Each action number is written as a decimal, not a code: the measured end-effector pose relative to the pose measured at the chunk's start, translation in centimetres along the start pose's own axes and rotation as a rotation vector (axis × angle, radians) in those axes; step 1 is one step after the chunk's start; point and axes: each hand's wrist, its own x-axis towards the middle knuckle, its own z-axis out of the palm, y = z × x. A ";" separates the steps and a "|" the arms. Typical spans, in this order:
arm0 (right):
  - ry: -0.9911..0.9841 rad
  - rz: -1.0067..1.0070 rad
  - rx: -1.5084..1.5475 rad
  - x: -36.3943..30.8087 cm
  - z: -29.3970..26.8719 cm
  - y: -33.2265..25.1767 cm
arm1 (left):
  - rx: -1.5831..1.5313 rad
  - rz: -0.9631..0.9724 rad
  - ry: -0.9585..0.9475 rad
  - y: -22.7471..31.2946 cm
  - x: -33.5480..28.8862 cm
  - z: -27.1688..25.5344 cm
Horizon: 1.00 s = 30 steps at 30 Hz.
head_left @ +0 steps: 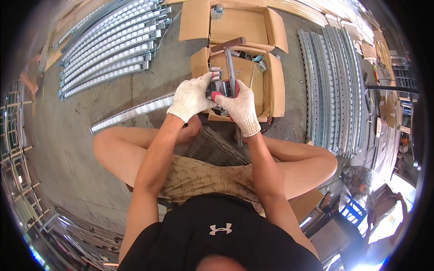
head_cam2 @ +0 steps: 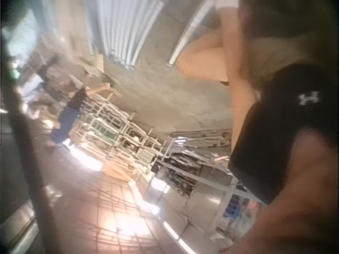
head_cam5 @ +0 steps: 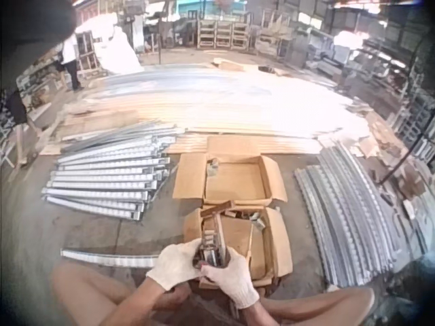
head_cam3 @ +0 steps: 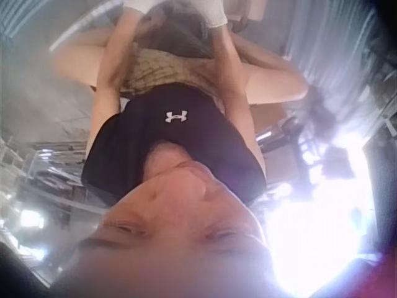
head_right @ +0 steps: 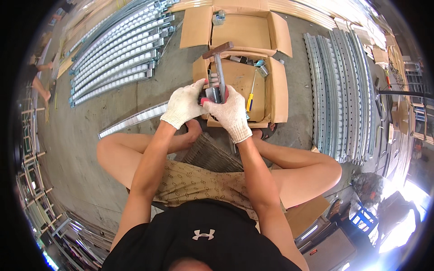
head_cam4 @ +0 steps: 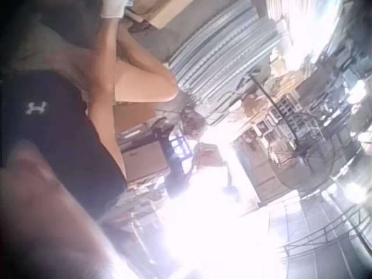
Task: The person assembles metal brackets onto a long metal rail by placing the bracket into a slot and using a hammer to secure a pin or fastener.
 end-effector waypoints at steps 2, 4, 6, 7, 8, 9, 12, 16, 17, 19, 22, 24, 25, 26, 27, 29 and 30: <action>-0.042 0.016 0.048 0.0 0.8 0.4 | 0.031 -0.026 -0.021 -1.5 -0.7 0.8; -0.059 0.008 0.072 -0.1 2.2 1.7 | 0.049 -0.041 -0.088 -2.5 -1.1 1.1; -0.065 0.050 0.143 -0.1 2.5 2.2 | 0.036 -0.027 -0.099 -2.8 -1.5 1.1; -0.064 0.075 0.177 -0.2 2.5 2.1 | 0.028 -0.018 -0.108 -2.6 -1.7 0.9; -0.102 0.090 0.158 -0.4 2.1 1.5 | 0.024 -0.007 -0.108 -2.5 -2.0 0.8; -0.124 0.059 0.125 -0.3 2.0 1.5 | 0.017 -0.005 -0.106 -2.7 -2.1 0.7; -0.174 0.015 0.108 0.1 1.0 1.2 | 0.005 0.023 -0.062 -2.3 -2.3 0.3; -0.207 -0.011 0.267 0.7 0.0 1.9 | 0.017 0.072 -0.004 -1.8 -2.2 0.4; -0.236 -0.004 0.304 1.1 -0.2 2.6 | 0.020 0.077 -0.010 -1.8 -2.3 0.5; -0.289 0.012 0.348 1.5 -0.8 3.1 | 0.013 0.096 -0.011 -1.7 -2.5 0.5; -0.297 0.021 0.346 1.3 -1.1 3.1 | 0.017 0.110 -0.022 -1.4 -2.8 0.2; -0.289 0.017 0.308 1.0 -1.2 2.8 | 0.063 0.084 -0.065 -1.1 -2.6 0.0; -0.291 0.014 0.276 0.7 -1.4 2.6 | 0.064 0.088 -0.063 -1.0 -2.7 -0.1; -0.292 0.011 0.245 0.6 -1.4 2.5 | 0.065 0.091 -0.061 -1.0 -2.7 -0.2; -0.289 -0.017 0.227 0.6 -1.3 2.6 | 0.067 0.095 -0.060 -1.0 -2.7 -0.2; -0.268 -0.071 0.187 0.6 -1.0 2.8 | 0.053 0.115 -0.039 -1.0 -2.7 -0.1; -0.247 -0.085 0.145 0.5 -0.9 2.9 | 0.047 0.125 -0.028 -1.2 -2.6 0.1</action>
